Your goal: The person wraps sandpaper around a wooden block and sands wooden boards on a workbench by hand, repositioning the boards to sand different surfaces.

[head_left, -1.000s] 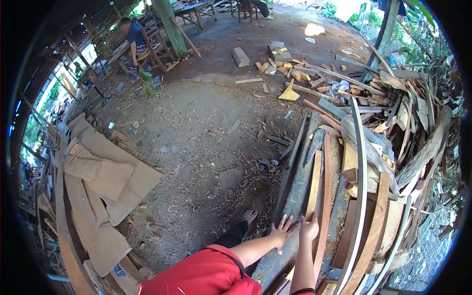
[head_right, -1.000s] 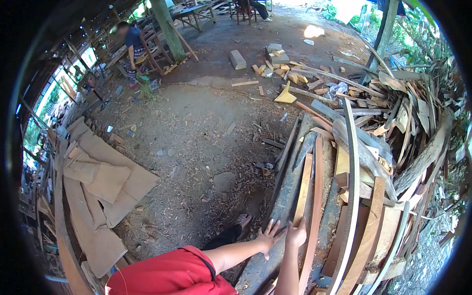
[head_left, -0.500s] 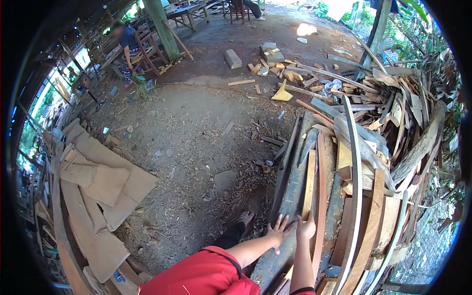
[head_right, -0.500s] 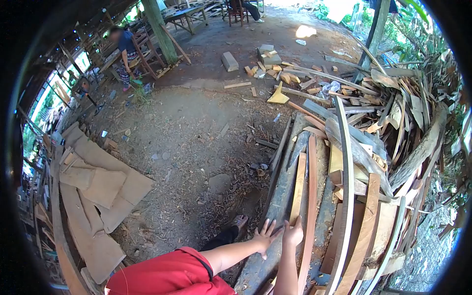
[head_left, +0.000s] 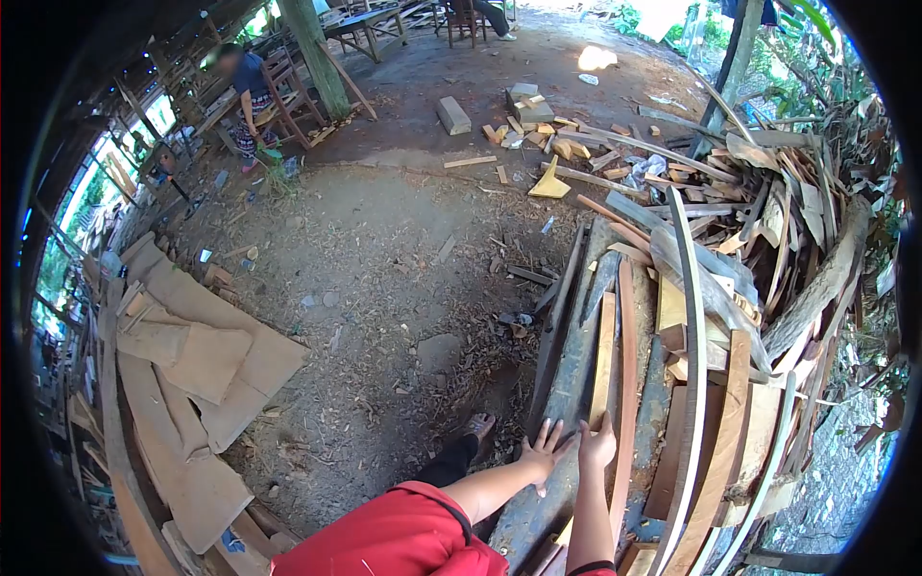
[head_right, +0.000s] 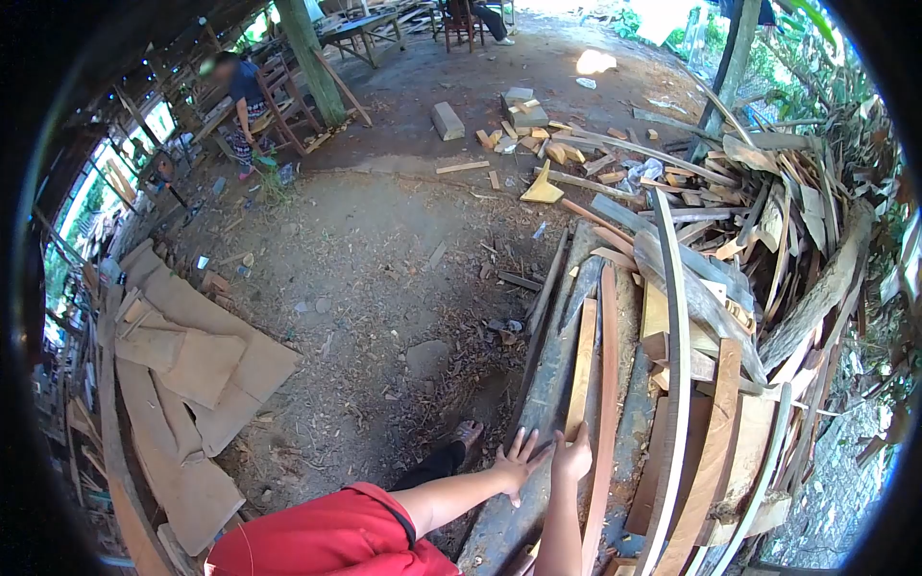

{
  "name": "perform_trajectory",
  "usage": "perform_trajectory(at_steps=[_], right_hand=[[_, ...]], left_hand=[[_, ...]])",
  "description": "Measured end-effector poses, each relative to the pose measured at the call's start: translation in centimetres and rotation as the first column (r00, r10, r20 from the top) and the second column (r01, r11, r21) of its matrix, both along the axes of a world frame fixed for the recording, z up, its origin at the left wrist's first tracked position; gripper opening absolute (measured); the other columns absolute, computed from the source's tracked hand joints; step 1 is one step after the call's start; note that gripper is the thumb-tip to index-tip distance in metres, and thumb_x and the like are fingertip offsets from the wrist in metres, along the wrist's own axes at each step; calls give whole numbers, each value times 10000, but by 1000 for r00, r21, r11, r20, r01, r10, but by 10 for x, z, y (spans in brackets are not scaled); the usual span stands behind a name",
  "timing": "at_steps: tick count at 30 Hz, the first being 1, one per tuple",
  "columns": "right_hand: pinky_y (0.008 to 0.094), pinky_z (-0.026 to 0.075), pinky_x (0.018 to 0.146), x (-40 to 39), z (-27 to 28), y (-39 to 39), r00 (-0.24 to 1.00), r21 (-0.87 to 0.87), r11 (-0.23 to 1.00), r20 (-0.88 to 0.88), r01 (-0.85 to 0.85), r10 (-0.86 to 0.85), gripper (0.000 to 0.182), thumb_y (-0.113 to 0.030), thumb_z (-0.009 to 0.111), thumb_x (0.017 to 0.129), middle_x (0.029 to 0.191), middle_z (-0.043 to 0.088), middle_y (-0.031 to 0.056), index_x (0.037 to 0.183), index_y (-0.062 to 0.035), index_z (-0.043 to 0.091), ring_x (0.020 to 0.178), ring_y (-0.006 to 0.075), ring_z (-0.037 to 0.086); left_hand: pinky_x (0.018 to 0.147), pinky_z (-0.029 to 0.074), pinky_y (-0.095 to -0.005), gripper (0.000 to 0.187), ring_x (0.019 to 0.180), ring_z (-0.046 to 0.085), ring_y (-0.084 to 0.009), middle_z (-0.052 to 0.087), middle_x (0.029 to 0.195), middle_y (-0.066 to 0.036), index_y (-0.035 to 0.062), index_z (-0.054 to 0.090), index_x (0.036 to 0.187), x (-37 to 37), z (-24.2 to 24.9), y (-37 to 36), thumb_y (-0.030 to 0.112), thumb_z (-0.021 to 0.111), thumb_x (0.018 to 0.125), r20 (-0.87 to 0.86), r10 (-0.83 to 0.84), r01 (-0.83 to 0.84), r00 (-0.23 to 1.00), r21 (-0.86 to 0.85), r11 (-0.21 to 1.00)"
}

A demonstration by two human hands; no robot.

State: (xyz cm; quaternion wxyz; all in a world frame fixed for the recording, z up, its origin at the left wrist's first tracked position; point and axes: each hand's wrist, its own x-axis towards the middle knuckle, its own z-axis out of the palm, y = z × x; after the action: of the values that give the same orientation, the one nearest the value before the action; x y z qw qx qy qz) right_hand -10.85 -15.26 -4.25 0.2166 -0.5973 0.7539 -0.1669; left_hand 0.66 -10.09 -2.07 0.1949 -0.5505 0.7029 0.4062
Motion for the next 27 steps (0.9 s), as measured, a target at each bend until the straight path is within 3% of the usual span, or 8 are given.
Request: perform_trajectory(at_steps=[19, 27], right_hand=[[420, 504, 727, 0, 6, 1, 999, -54, 999, -37, -7, 5, 607, -279, 744, 698, 968, 644, 199, 1218, -57, 523, 850, 358, 635], [404, 500, 751, -4, 4, -1, 999, -84, 996, -22, -36, 34, 604, -277, 744, 701, 987, 642, 193, 1212, -38, 529, 870, 340, 634]], left_hand=[[1002, 190, -659, 1404, 1342, -231, -392, -282, 1455, -177, 234, -166, 1433, 0, 1, 1, 289, 881, 498, -17, 19, -19, 1000, -5, 1000], [997, 227, -647, 1396, 1347, -231, -375, -315, 1446, -155, 232, -170, 1431, 0, 8, 0, 331, 873, 509, 9, 0, 0, 1000, 6, 1000]])
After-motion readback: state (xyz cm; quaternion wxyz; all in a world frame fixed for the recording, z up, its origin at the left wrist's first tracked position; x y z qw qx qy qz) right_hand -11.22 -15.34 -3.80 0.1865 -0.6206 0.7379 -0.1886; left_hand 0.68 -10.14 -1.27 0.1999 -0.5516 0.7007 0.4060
